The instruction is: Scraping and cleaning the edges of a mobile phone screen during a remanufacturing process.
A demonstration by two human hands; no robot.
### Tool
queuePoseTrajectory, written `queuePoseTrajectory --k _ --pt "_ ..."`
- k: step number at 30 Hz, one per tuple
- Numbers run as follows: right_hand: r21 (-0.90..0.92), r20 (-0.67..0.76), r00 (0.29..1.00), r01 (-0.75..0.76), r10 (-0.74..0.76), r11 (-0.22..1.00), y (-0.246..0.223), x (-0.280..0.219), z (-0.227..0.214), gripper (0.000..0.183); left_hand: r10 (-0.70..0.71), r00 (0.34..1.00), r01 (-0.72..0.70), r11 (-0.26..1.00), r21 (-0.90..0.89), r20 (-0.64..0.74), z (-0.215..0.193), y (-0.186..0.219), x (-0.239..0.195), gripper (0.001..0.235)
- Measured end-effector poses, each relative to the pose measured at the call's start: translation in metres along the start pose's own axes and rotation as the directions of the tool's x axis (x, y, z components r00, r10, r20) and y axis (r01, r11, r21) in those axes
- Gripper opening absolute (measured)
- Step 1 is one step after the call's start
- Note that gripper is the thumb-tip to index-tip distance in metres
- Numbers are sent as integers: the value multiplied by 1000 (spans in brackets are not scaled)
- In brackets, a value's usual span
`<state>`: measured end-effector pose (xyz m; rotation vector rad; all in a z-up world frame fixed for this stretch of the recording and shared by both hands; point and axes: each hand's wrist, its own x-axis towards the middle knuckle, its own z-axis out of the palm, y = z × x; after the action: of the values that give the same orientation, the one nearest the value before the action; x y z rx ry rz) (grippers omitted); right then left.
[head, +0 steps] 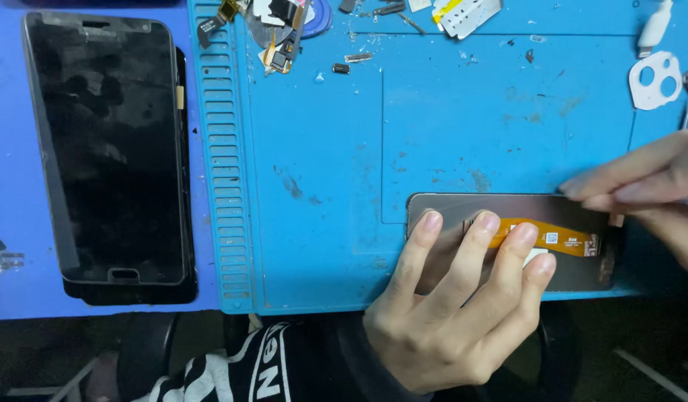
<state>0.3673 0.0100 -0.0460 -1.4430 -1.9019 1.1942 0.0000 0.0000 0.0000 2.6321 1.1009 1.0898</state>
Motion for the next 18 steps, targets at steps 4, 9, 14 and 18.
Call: queuePoseTrajectory --k 4,9,14,18 --pt "-49 -13 1000 25 -26 998 -47 24 21 8 -13 1000 13 1000 -3 3 -1 1 2 17" --pt "-11 -52 995 79 -80 997 -39 16 10 6 -10 1000 10 1000 1 -9 1 2 0 19" --pt "-127 -62 998 -33 25 991 -52 18 27 12 -1 1000 1 1000 15 -10 1 1 2 19" --pt "-24 46 994 102 -101 995 -15 5 1 8 -14 1000 14 1000 4 -17 1 2 0 18"
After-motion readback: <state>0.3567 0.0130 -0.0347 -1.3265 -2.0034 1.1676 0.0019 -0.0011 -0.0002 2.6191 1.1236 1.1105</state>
